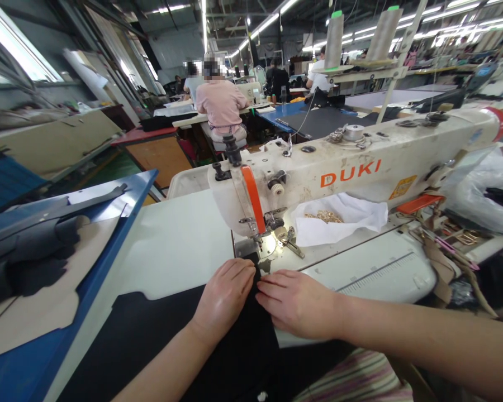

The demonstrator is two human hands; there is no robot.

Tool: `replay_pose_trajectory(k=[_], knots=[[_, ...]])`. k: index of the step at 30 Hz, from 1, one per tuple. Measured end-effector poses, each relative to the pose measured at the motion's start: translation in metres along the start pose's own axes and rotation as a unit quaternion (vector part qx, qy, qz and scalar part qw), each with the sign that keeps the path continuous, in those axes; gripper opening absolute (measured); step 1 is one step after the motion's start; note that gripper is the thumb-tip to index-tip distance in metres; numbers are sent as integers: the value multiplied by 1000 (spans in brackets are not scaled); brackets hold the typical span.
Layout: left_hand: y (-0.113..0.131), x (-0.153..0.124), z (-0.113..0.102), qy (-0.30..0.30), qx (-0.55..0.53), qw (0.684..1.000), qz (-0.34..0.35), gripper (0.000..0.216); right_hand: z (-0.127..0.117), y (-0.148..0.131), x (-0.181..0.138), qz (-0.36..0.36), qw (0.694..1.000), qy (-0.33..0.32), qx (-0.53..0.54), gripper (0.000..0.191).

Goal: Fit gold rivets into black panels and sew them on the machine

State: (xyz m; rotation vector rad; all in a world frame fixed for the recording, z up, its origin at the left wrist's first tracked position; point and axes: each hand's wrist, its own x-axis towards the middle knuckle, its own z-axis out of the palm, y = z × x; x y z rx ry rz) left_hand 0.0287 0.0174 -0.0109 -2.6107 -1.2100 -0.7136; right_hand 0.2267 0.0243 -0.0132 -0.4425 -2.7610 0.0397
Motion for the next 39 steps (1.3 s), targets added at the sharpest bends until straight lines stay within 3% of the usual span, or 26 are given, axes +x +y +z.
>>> replay_pose_trajectory(k=[7,19,30,39], knots=[[1,-5,-1,-4,-41,998,-36,17,2,7,10,13,1000,-6,-17,29],[5,1,-2,7,-48,998,-46,19,6,13,11,-4,999,-1,-46,12],[-12,21,16,25,-51,998,-36,18,4,43,13,1,997,-6,-75,15],[-20,25,19,23,-40,998,-35,19,7,51,16,6,998,-1,-60,15]])
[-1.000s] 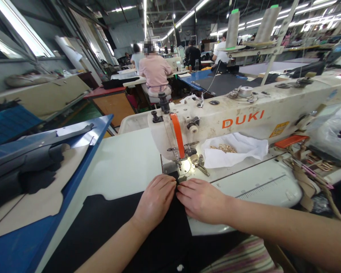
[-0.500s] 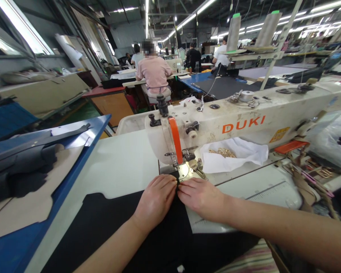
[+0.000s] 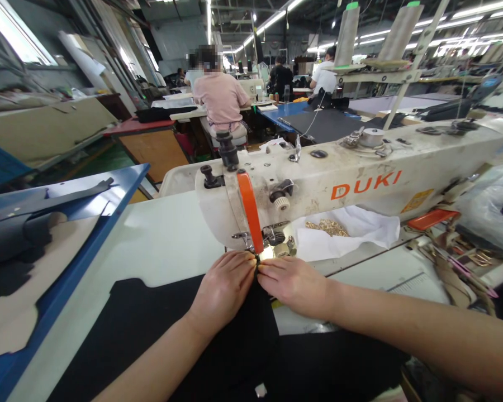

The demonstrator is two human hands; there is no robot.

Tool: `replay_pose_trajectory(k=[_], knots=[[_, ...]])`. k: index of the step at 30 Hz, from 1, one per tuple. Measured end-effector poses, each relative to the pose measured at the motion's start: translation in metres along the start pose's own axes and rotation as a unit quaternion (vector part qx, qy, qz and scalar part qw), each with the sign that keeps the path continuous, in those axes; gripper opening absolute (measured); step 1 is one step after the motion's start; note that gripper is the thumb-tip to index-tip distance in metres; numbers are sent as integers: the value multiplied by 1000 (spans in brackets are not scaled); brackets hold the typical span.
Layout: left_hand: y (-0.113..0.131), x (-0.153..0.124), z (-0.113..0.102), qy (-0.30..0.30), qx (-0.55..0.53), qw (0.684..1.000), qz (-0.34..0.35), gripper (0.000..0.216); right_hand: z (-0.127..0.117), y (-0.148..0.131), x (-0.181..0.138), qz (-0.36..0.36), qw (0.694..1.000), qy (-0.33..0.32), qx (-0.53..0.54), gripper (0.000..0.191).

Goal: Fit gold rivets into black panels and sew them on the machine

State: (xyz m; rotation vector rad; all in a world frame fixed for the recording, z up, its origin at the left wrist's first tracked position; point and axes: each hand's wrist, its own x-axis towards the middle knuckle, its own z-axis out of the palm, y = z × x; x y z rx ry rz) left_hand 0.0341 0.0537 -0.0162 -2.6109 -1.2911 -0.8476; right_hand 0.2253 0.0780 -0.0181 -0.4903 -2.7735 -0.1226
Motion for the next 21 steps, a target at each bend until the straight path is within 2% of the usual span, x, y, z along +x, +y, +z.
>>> replay_pose_trajectory(k=[21], knots=[[-3,2,0,12,22,999,25,18,3,-1,1,6,1000,13,1,16]])
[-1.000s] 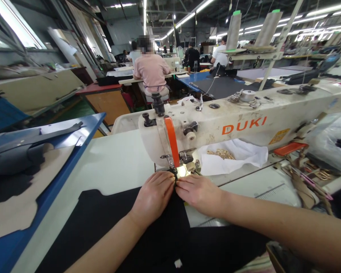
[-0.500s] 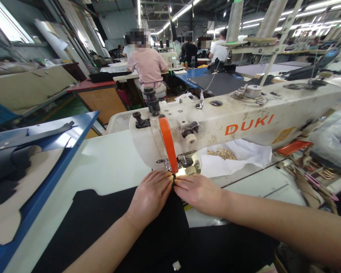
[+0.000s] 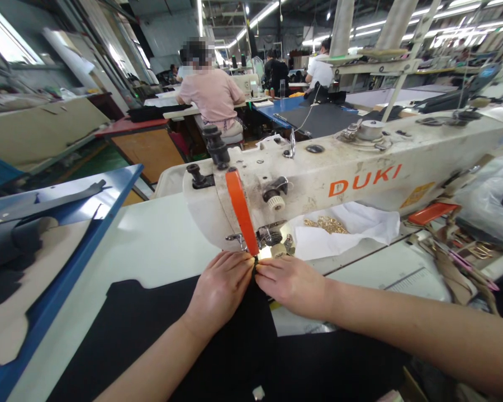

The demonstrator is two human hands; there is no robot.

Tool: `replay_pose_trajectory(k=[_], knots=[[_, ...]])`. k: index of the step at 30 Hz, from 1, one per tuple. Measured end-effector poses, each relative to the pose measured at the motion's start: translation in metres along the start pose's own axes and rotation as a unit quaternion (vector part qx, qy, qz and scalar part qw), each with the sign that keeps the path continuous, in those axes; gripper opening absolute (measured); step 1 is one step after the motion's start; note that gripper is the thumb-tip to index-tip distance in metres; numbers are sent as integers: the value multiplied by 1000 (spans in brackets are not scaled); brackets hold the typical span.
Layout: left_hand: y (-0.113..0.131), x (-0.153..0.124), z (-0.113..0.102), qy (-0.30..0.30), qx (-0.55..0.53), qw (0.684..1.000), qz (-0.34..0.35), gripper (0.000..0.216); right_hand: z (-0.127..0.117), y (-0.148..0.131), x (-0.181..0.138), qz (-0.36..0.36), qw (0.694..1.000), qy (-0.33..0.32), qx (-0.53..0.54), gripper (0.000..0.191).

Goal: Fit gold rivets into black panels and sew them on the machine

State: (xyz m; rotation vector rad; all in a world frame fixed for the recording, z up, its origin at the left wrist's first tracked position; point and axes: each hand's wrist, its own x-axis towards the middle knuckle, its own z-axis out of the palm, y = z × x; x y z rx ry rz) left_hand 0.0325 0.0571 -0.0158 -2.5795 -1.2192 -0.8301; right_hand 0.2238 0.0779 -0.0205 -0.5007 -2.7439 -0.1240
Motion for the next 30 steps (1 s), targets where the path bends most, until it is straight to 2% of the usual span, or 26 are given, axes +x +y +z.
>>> replay_pose_trajectory(k=[19,30], knots=[[-2,1,3,6,-19,1000,-14,20,-1,-2,2,5,1000,-13,-2,12],[8,-2,-5,-16,-30,999,-8,16,0,-12,-5,-8,1000,-12,6,14]])
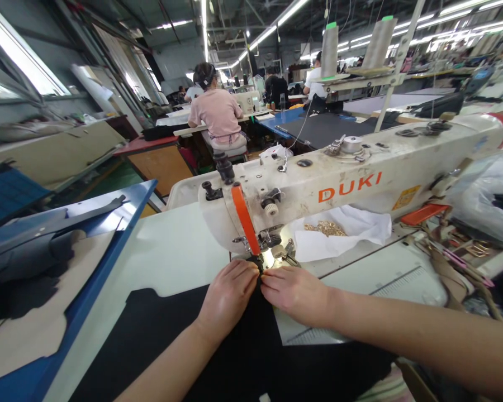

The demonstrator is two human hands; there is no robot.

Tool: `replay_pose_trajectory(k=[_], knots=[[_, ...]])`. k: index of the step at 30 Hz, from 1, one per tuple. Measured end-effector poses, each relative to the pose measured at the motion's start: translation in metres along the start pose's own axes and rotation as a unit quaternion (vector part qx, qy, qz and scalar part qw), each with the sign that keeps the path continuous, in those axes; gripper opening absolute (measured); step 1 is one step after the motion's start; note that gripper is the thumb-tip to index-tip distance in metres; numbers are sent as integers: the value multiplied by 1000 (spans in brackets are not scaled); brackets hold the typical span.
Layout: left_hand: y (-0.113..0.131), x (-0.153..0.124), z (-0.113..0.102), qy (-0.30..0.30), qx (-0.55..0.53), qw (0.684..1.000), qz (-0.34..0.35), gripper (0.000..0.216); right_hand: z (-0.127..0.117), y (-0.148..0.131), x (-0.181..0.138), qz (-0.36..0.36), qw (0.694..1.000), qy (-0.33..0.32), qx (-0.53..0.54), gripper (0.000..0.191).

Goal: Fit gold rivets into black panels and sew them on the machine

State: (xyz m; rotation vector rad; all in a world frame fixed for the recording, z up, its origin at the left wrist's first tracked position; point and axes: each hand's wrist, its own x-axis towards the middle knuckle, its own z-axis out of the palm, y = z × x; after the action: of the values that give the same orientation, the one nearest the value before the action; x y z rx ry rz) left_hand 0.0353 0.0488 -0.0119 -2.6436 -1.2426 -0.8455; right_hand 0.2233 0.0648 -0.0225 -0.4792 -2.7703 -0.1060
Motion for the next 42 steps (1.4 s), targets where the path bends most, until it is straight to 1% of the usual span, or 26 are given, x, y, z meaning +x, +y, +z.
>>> replay_pose_trajectory(k=[6,15,24,34,42], knots=[[-1,1,-2,-26,17,999,18,17,2,0,0,3,1000,5,14,14],[-2,1,-2,-14,32,998,43,17,5,0,-1,8,1000,20,6,13],[-1,4,-6,-44,42,997,56,25,4,-4,-2,36,998,50,-6,14],[-2,2,-4,-20,68,995,69,22,3,-4,-1,28,999,44,-3,12],[-5,2,-4,-19,62,994,88,22,2,-4,-1,32,999,38,5,14]])
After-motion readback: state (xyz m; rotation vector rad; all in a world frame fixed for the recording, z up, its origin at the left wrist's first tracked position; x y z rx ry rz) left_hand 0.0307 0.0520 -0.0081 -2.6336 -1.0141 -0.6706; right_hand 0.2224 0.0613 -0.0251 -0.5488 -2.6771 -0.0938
